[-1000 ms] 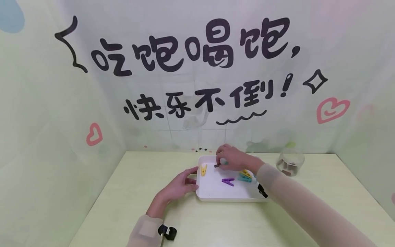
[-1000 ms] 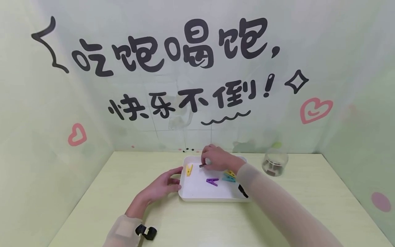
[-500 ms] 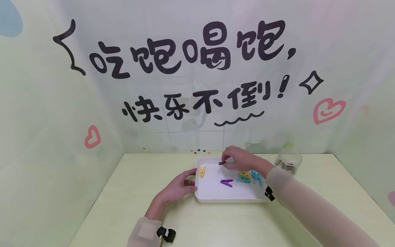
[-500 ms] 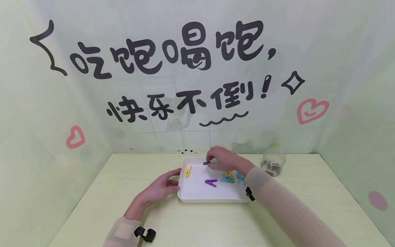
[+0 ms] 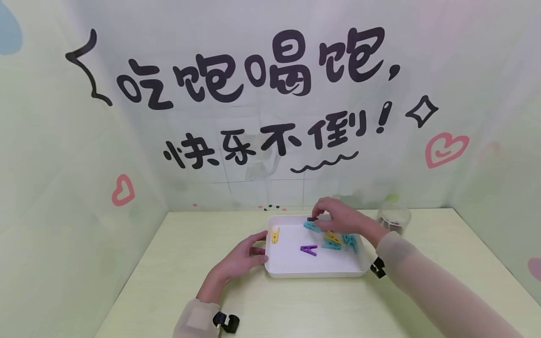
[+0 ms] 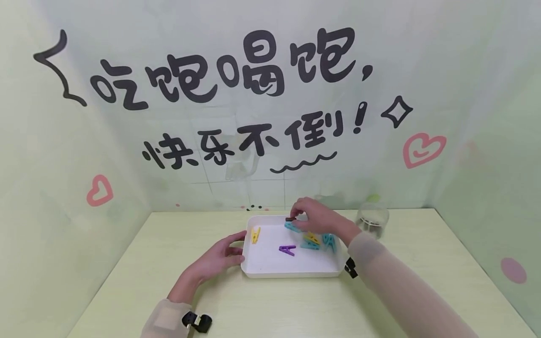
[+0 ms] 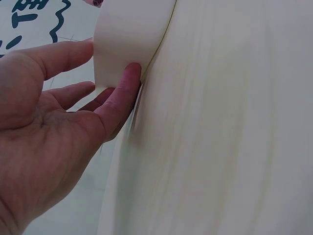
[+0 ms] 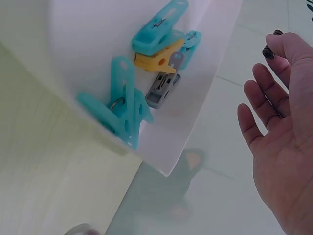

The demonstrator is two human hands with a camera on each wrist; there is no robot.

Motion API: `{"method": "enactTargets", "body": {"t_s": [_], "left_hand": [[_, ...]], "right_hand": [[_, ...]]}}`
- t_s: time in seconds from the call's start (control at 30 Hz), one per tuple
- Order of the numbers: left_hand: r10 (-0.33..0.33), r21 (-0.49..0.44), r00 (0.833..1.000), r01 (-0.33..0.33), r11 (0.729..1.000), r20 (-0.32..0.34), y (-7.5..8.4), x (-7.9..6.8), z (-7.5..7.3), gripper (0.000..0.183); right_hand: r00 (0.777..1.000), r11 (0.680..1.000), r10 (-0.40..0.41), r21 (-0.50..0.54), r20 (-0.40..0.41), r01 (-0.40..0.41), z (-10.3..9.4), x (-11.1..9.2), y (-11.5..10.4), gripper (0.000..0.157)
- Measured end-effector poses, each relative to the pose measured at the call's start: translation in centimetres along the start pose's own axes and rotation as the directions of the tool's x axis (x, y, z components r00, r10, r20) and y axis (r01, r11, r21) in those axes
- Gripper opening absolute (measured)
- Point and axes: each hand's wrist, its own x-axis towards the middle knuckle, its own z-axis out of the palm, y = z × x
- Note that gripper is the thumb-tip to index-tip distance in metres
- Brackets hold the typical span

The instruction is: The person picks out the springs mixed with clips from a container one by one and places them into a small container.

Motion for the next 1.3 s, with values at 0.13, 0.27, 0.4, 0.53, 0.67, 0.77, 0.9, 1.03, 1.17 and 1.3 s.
{"method": "enactTargets", "body": {"t_s": [0.13,0.27,0.4,0.53,0.67,0.77,0.9,1.03,1.17,1.3], "left_hand": [[0.000,0.004,1.000,0.000,1.000,-0.002,0.1,0.0,0.1,0.073],[-0.003,0.011,1.000,0.003,1.000,-0.009,0.2,0.0,0.1,0.073],[-0.007,0.014,1.000,0.007,1.000,-0.014,0.0,0.1,0.0,0.073],[-0.009,0.017,1.000,0.009,1.000,-0.021,-0.2,0.2,0.0,0.073],[-0.010,0.021,1.000,0.011,1.000,-0.025,-0.2,0.2,-0.1,0.073],[-0.008,0.021,1.000,0.009,1.000,-0.024,-0.1,0.1,-0.1,0.073],[-0.006,0.014,1.000,0.006,1.000,-0.023,0.0,0.1,-0.1,0.073],[-0.011,0.013,1.000,0.011,1.000,-0.022,0.0,0.2,-0.1,0.073],[-0.008,0.007,1.000,0.008,1.000,-0.017,0.0,0.2,-0.1,0.073],[-0.009,-0.010,1.000,0.008,1.000,-0.013,0.1,0.0,-0.1,0.074]], "right_hand": [[0.999,1.000,-0.003,-0.011,-0.035,0.003,-0.6,-0.7,0.3,0.011],[0.998,1.000,-0.002,-0.003,-0.070,0.002,-1.3,-1.5,0.6,0.011],[0.994,1.000,-0.017,0.019,-0.106,0.019,-1.8,-2.4,1.0,0.010],[0.987,0.999,-0.048,0.003,-0.151,0.049,-1.9,-3.1,1.4,0.009],[0.980,0.998,-0.058,0.000,-0.191,0.059,-2.1,-3.9,1.6,0.010],[0.974,0.999,-0.053,-0.003,-0.220,0.054,-2.3,-4.6,1.8,0.011],[0.968,1.000,-0.031,-0.009,-0.251,0.030,-2.6,-5.6,2.2,0.012],[0.961,1.000,-0.004,-0.005,-0.276,0.003,-2.9,-6.7,2.7,0.013],[0.951,1.000,0.006,-0.013,-0.311,-0.011,-3.2,-7.8,3.3,0.014],[0.940,0.999,0.018,-0.021,-0.340,-0.027,-3.6,-8.9,3.9,0.013]]}}
